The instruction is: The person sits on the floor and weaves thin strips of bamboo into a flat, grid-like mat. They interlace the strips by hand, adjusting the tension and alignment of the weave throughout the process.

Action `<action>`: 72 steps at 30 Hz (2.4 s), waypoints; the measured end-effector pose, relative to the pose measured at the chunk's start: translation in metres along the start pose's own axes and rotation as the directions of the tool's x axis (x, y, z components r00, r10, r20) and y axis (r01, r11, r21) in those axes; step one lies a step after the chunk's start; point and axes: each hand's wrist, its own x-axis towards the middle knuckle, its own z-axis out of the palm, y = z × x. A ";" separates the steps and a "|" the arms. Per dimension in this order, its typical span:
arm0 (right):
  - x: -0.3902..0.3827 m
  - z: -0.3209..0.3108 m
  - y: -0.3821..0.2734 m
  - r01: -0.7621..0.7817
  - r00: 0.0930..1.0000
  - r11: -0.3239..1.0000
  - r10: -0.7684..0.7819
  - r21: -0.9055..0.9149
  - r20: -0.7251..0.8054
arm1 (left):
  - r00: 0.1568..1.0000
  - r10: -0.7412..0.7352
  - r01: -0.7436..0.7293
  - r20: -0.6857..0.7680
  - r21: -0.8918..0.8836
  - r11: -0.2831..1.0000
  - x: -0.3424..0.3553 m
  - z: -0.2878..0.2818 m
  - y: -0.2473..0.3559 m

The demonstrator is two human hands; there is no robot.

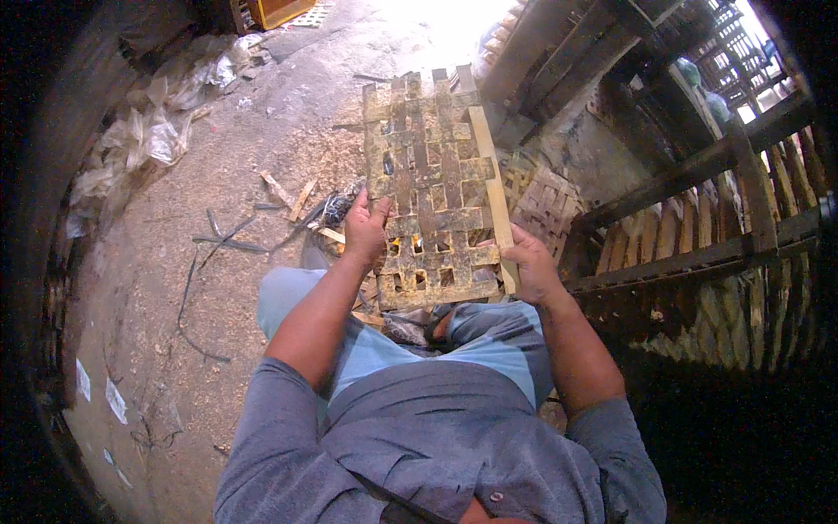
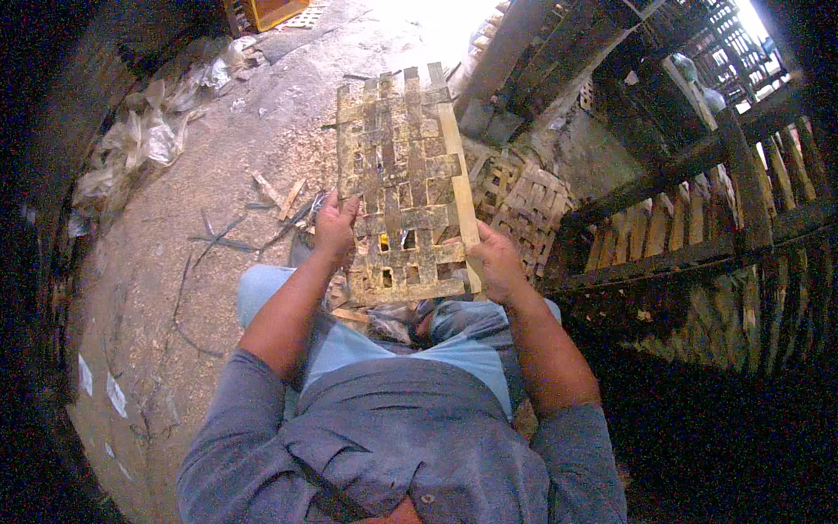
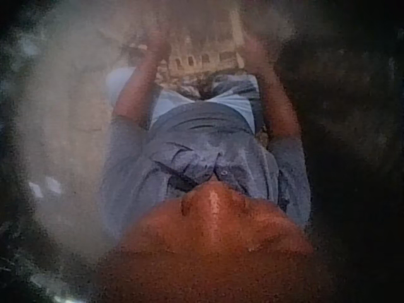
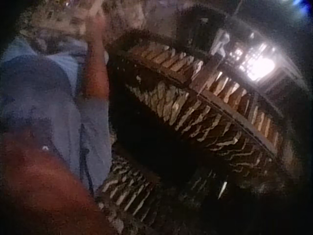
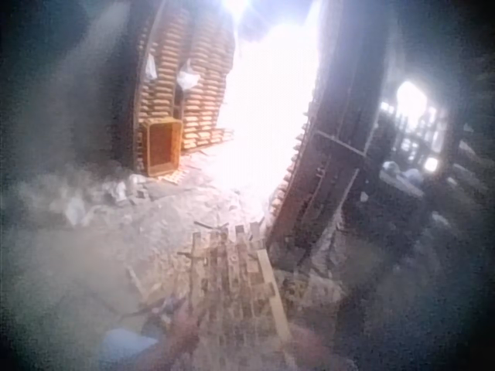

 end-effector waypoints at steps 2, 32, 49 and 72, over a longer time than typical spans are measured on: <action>-0.001 0.002 -0.001 0.003 1.000 1.000 -0.003 -0.019 -0.005 | 0.999 -0.040 0.040 0.029 -0.001 0.999 -0.003 0.000 0.005; 0.023 0.010 -0.016 0.272 0.917 0.959 -0.284 -0.081 -0.281 | 0.995 -0.068 0.070 0.074 -0.024 0.997 -0.017 0.020 0.017; 0.038 0.015 -0.021 0.076 0.961 0.989 -0.107 -0.128 -0.256 | 0.994 -0.053 0.047 0.091 0.064 0.997 -0.014 0.010 0.003; -0.020 0.007 0.027 0.060 0.978 0.732 -0.179 -0.679 -0.107 | 0.987 0.096 -0.079 -0.126 0.136 0.988 0.000 0.002 -0.011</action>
